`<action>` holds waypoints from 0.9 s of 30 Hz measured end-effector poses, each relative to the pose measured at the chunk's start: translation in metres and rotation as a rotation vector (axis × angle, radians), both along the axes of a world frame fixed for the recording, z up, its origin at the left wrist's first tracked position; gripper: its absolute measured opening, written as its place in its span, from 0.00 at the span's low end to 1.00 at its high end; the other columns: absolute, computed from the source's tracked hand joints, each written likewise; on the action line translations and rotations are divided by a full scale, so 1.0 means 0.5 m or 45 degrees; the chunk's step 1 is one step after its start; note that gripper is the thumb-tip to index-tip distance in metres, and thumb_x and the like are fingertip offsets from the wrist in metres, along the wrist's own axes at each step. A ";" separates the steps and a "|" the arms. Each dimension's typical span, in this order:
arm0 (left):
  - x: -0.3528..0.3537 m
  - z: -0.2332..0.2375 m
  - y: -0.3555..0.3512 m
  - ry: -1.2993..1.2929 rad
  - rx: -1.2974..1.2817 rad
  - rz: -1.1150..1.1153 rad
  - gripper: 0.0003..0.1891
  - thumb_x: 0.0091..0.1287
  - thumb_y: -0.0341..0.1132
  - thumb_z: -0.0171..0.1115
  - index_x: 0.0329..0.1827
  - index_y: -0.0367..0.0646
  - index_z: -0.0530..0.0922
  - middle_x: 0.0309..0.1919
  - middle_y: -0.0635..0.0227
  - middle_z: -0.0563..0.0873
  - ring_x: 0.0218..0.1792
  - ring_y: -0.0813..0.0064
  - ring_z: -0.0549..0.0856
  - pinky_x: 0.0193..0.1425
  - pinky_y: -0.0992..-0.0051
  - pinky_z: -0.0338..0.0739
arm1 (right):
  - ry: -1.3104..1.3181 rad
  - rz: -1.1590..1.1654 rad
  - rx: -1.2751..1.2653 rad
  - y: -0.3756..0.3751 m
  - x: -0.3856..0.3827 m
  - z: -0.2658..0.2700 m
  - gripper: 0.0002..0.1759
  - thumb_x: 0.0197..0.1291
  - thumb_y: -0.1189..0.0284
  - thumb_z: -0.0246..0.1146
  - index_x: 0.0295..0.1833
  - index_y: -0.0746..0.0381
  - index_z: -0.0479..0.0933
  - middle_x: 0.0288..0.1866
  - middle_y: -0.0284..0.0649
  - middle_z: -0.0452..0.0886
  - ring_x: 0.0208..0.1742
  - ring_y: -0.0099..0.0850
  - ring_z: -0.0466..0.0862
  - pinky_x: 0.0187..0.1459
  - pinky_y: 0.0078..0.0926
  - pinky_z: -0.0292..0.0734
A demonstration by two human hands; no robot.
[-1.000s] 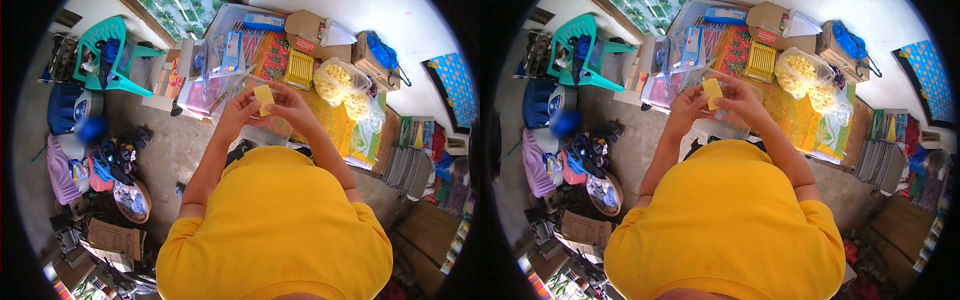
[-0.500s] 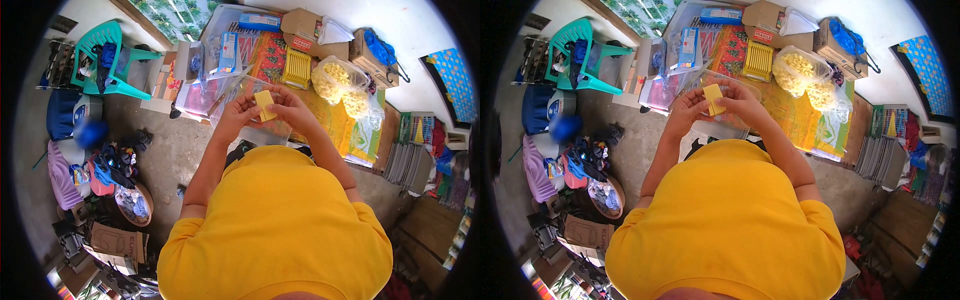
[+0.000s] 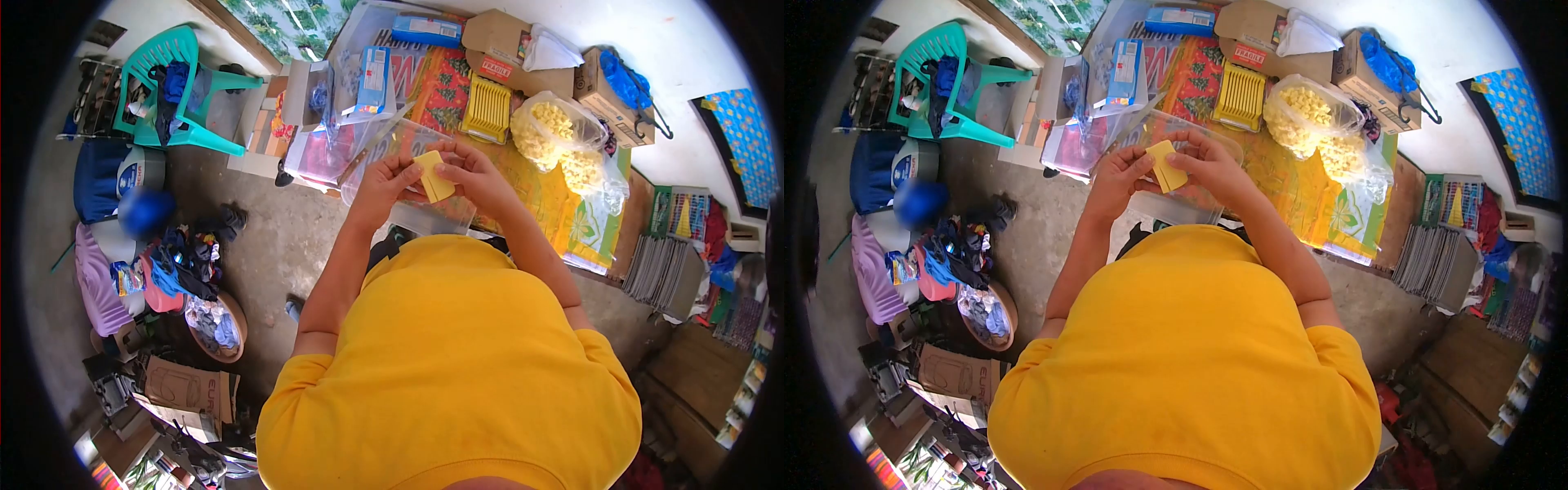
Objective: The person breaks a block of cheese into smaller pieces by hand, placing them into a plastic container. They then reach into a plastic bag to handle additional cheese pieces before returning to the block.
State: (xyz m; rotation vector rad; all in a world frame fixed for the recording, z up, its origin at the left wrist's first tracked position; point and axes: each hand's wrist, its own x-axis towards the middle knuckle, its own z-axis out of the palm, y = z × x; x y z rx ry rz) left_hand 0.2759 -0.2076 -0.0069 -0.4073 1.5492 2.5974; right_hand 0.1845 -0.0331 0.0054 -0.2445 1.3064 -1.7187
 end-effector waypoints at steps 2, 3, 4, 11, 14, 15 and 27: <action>-0.001 -0.007 0.001 -0.014 -0.002 -0.008 0.11 0.68 0.36 0.59 0.44 0.36 0.78 0.34 0.67 0.83 0.34 0.77 0.84 0.36 0.75 0.85 | -0.015 -0.004 -0.008 0.003 -0.001 -0.001 0.23 0.63 0.71 0.61 0.62 0.60 0.68 0.49 0.35 0.77 0.49 0.26 0.80 0.48 0.28 0.81; -0.002 -0.005 0.002 -0.025 0.006 -0.008 0.11 0.68 0.36 0.59 0.44 0.36 0.78 0.33 0.67 0.83 0.34 0.77 0.84 0.36 0.75 0.85 | -0.011 -0.004 -0.005 0.003 -0.002 0.000 0.23 0.62 0.71 0.61 0.62 0.60 0.68 0.49 0.34 0.77 0.49 0.25 0.80 0.48 0.28 0.81; -0.004 -0.001 0.004 -0.035 0.014 -0.008 0.11 0.68 0.36 0.59 0.44 0.36 0.77 0.33 0.67 0.83 0.34 0.77 0.84 0.36 0.75 0.85 | -0.006 -0.003 -0.002 0.004 -0.003 0.000 0.22 0.62 0.71 0.61 0.62 0.60 0.68 0.49 0.34 0.77 0.49 0.25 0.80 0.48 0.27 0.81; -0.011 0.003 0.010 -0.075 0.043 0.066 0.12 0.68 0.38 0.59 0.44 0.37 0.77 0.32 0.66 0.83 0.33 0.77 0.84 0.34 0.74 0.85 | 0.086 0.033 0.087 0.000 -0.012 0.003 0.22 0.62 0.70 0.62 0.62 0.59 0.69 0.47 0.34 0.78 0.49 0.24 0.80 0.47 0.26 0.80; -0.011 -0.002 0.004 -0.065 -0.013 0.066 0.12 0.69 0.38 0.58 0.44 0.37 0.77 0.32 0.66 0.83 0.32 0.77 0.85 0.33 0.74 0.85 | 0.036 0.040 0.063 -0.003 -0.013 0.009 0.22 0.62 0.70 0.62 0.62 0.59 0.69 0.47 0.34 0.78 0.49 0.24 0.80 0.47 0.26 0.80; -0.011 -0.001 0.002 -0.064 0.011 0.063 0.12 0.69 0.38 0.58 0.44 0.37 0.77 0.32 0.66 0.83 0.32 0.76 0.85 0.33 0.74 0.85 | 0.022 0.042 0.053 -0.003 -0.014 0.009 0.22 0.62 0.70 0.61 0.62 0.59 0.69 0.48 0.34 0.78 0.48 0.24 0.80 0.46 0.26 0.81; 0.013 -0.061 -0.038 -0.146 0.382 0.253 0.15 0.68 0.31 0.52 0.53 0.31 0.73 0.41 0.56 0.83 0.39 0.64 0.86 0.44 0.64 0.85 | 0.680 0.208 0.815 -0.017 -0.078 -0.137 0.20 0.58 0.67 0.63 0.56 0.62 0.74 0.44 0.41 0.81 0.41 0.30 0.83 0.38 0.27 0.82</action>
